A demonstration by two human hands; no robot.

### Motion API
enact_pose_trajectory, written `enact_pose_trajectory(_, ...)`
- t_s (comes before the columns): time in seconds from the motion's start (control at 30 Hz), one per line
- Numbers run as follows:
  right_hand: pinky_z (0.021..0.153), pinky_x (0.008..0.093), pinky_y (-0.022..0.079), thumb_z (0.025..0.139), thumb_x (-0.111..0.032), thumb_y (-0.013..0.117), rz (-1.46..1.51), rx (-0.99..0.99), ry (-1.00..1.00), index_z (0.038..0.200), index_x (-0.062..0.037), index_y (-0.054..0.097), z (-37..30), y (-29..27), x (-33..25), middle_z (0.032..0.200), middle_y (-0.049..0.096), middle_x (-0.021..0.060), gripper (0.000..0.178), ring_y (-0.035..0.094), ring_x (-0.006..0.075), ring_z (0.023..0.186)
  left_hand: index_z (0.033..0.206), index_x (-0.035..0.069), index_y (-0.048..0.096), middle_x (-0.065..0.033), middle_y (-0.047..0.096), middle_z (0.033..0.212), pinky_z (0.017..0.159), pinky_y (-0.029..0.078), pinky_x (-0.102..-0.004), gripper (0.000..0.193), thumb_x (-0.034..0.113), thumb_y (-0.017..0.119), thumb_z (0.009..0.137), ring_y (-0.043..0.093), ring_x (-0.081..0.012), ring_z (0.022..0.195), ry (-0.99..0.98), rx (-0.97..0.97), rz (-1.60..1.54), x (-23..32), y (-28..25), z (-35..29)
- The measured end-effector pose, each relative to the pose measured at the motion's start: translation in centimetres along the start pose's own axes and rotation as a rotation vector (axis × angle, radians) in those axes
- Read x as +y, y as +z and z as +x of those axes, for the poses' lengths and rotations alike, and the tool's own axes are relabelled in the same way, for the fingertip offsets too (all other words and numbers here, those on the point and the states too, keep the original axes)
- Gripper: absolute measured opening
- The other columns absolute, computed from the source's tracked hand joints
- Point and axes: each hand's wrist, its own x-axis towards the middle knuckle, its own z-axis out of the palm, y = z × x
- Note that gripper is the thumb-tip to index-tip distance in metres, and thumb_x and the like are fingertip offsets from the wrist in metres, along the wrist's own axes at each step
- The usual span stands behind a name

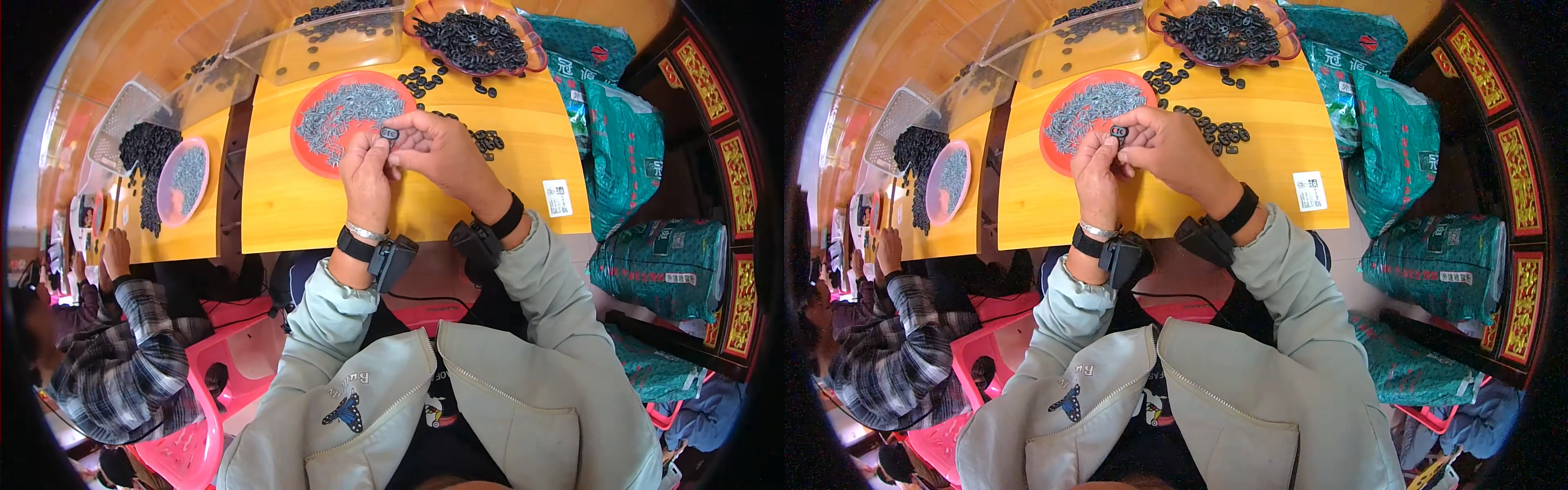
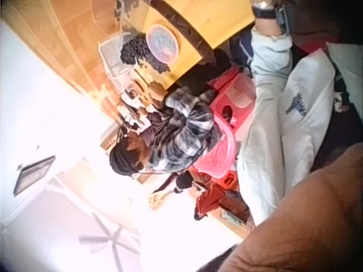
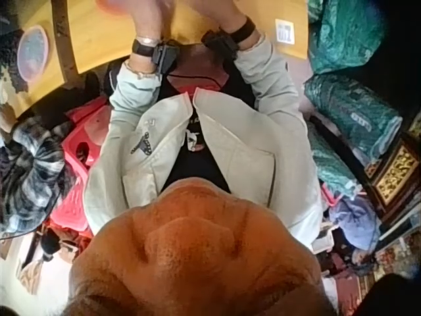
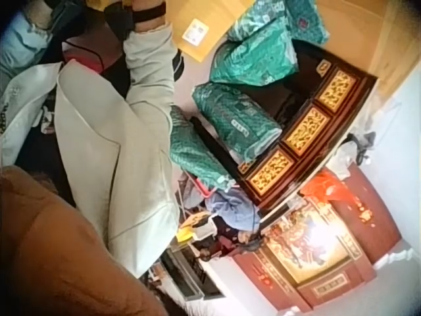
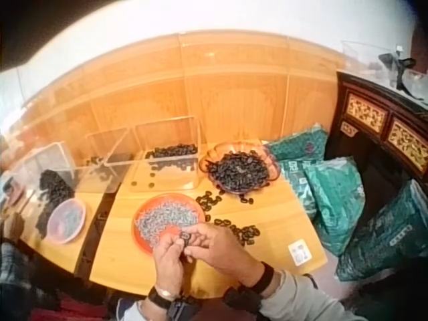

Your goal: The person sorts small black components by hand, moving them from a large pile on a table into smaller groups or containers.

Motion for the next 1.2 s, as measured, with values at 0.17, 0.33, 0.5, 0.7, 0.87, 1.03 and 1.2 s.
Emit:
enact_pose_trajectory(0.17,0.06,0.0202,0.049,0.077,-0.001,0.061,-0.161,0.114,-0.074,0.104,0.0024,0.061,-0.2,1.0,-0.6,0.073,0.063,0.0042,0.027,0.06,0.0075,0.063,0.077,0.006,0.05,0.0001,0.05,0.064,0.048,0.035,-0.0202,0.012,0.009,0.049,0.089,0.045,-0.0072,0.052,-0.031,0.012,-0.018,0.0,-0.2,0.0)
enact_pose_trajectory(0.33,0.059,0.0201,0.048,0.077,-0.001,0.061,-0.278,0.133,-0.112,0.103,0.001,0.062,-0.2,0.8,-0.8,0.071,0.062,0.0033,0.027,0.059,0.0069,0.062,0.076,0.006,0.049,-0.0003,0.05,0.064,0.048,0.035,-0.0206,0.012,0.008,0.049,0.088,0.045,-0.0072,0.053,-0.026,-0.018,-0.039,0.1,-0.2,0.1)
enact_pose_trajectory(0.5,0.059,0.0178,0.046,0.078,0.0,0.061,-0.167,0.107,-0.089,0.104,0.0008,0.062,-0.2,0.6,-1.2,0.071,0.059,0.0003,0.026,0.055,0.0038,0.063,0.079,0.005,0.051,-0.0013,0.054,0.066,0.053,0.038,-0.0211,0.012,0.01,0.047,0.089,0.048,-0.0084,0.056,-0.011,-0.066,0.015,1.0,-0.3,0.0)
enact_pose_trajectory(0.7,0.06,0.0148,0.044,0.081,-0.002,0.062,0.073,0.068,0.015,0.105,0.0006,0.063,-0.2,0.2,-1.8,0.075,0.054,-0.0046,0.024,0.051,0.0008,0.066,0.079,0.005,0.051,-0.0013,0.054,0.068,0.057,0.038,-0.0204,0.013,0.012,0.047,0.09,0.049,-0.0076,0.06,0.072,-0.142,0.151,1.6,-0.6,0.1)
enact_pose_trajectory(0.87,0.062,0.014,0.043,0.08,-0.003,0.065,0.124,0.041,0.021,0.107,0.001,0.062,-0.3,-0.1,-2.3,0.077,0.053,-0.0056,0.028,0.049,0.0005,0.069,0.081,0.003,0.048,-0.0004,0.051,0.07,0.056,0.04,-0.0226,0.008,0.007,0.05,0.087,0.047,-0.0076,0.062,0.116,-0.187,0.221,2.2,-0.8,0.1)
enact_pose_trajectory(1.03,0.064,0.0138,0.042,0.08,-0.001,0.065,0.089,0.013,-0.005,0.108,0.0016,0.062,-0.4,-0.3,-2.4,0.08,0.053,-0.0059,0.028,0.049,0.0007,0.072,0.083,0.003,0.047,-0.0015,0.051,0.07,0.057,0.041,-0.0237,0.008,0.009,0.051,0.086,0.048,-0.0089,0.063,0.205,-0.22,0.228,2.7,-0.9,0.1)
enact_pose_trajectory(1.2,0.062,0.0143,0.041,0.08,-0.001,0.064,0.038,0.007,-0.036,0.108,0.0012,0.062,-0.6,-0.4,-3.1,0.079,0.052,-0.0059,0.028,0.048,0.0006,0.071,0.084,0.002,0.047,-0.0035,0.051,0.071,0.057,0.041,-0.0253,0.01,0.011,0.052,0.087,0.049,-0.011,0.064,0.237,-0.229,0.312,2.8,-1.2,0.2)
